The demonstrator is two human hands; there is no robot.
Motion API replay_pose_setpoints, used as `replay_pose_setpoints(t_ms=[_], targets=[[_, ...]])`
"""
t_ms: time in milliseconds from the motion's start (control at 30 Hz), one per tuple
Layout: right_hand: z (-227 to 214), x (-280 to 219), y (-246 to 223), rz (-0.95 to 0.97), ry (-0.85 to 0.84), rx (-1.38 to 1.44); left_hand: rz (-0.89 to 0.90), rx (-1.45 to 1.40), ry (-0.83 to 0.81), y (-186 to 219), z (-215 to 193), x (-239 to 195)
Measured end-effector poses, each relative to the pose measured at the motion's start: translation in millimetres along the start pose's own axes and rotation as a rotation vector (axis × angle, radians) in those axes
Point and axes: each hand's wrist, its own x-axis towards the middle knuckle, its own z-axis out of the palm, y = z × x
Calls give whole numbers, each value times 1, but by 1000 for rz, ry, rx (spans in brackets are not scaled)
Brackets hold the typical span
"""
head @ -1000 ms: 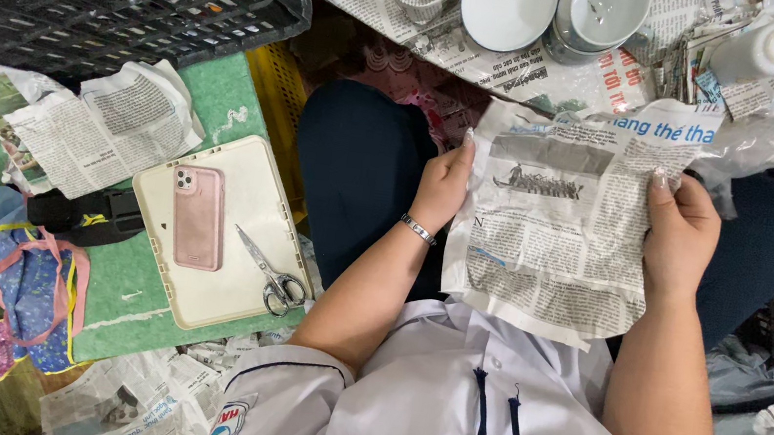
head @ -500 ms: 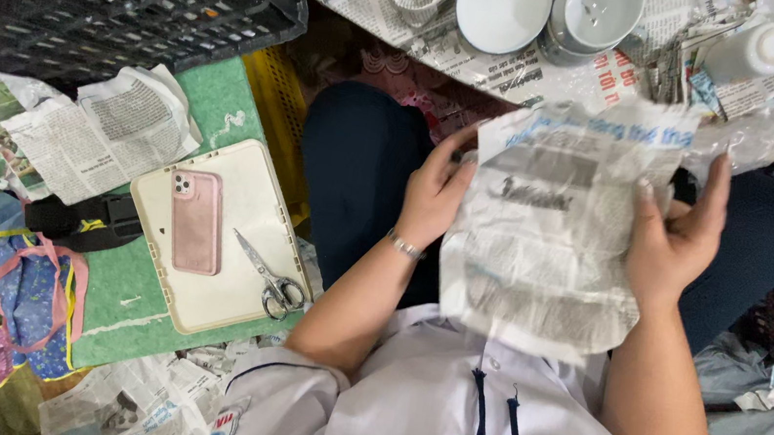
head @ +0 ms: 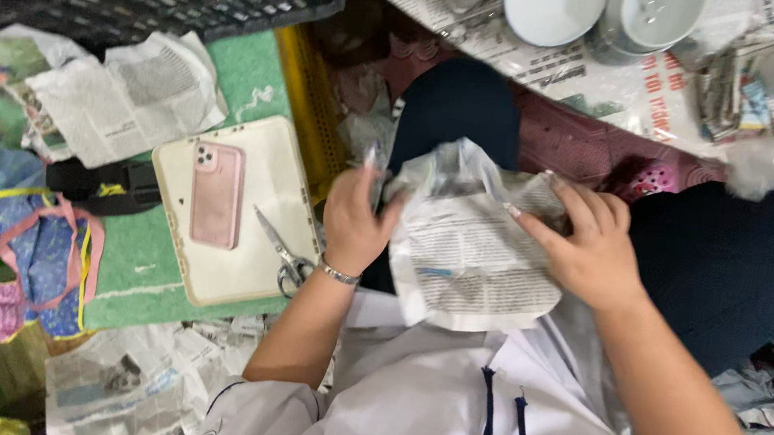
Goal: The person sits on the floor and wraps small white ceramic bowls and cups with newspaper. They fold the paper around each item, place it on a table, and continue wrapping additional pieces one at a time.
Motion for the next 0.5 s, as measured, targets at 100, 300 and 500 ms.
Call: replay_pose_setpoints(t_ms=[100,300,500], targets=[[-4,-9,14,-172,24,-185,312,117,76,-5,-1,-15],[-17,-11,47,-268,-72,-408,670,197,-55,7,-6,-20],[-19,2,51,-207,-246,-443,414,-29,-612,12,-29,14]])
